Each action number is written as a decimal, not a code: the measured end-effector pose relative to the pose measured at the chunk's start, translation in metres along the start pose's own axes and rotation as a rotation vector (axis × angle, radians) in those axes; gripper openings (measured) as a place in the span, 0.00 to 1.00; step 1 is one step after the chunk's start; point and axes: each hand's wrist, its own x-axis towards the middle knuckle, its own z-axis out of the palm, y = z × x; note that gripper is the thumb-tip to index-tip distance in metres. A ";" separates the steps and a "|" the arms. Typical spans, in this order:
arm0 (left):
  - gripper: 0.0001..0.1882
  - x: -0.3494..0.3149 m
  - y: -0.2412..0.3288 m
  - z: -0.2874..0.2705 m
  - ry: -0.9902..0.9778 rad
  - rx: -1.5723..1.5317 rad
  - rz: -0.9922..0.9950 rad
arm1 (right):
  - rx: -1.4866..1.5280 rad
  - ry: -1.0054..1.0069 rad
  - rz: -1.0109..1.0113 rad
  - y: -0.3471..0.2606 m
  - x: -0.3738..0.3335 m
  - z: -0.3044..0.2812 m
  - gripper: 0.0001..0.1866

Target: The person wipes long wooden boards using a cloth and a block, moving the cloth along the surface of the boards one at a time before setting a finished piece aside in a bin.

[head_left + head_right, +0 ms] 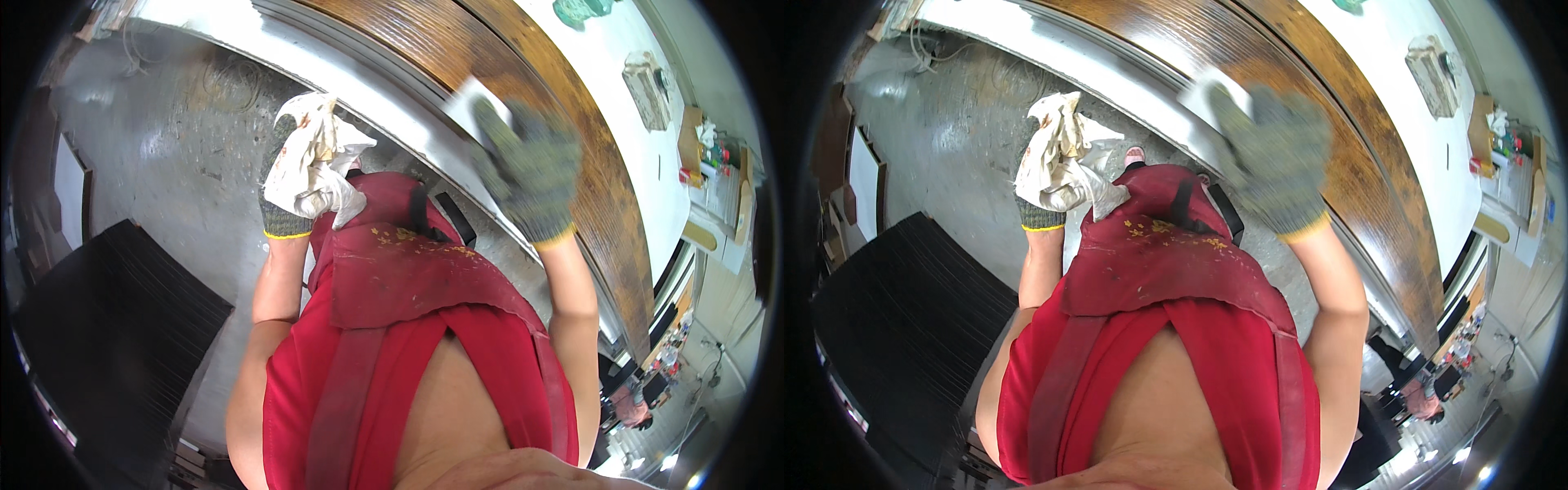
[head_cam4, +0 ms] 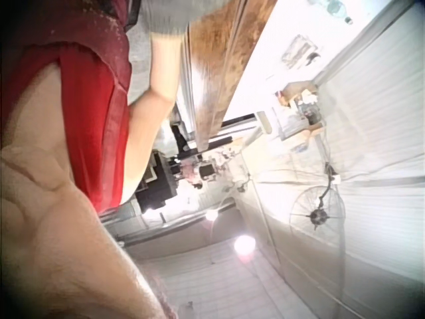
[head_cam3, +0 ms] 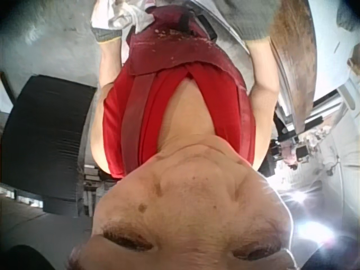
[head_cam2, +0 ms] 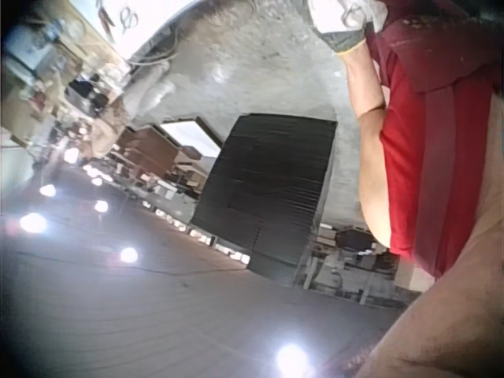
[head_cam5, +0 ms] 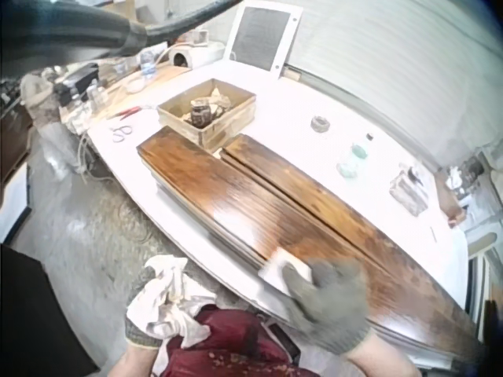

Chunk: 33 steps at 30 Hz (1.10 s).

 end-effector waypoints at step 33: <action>0.25 0.093 0.133 0.240 -0.683 -0.051 0.905 | 0.508 0.592 0.960 0.169 -0.199 0.048 0.25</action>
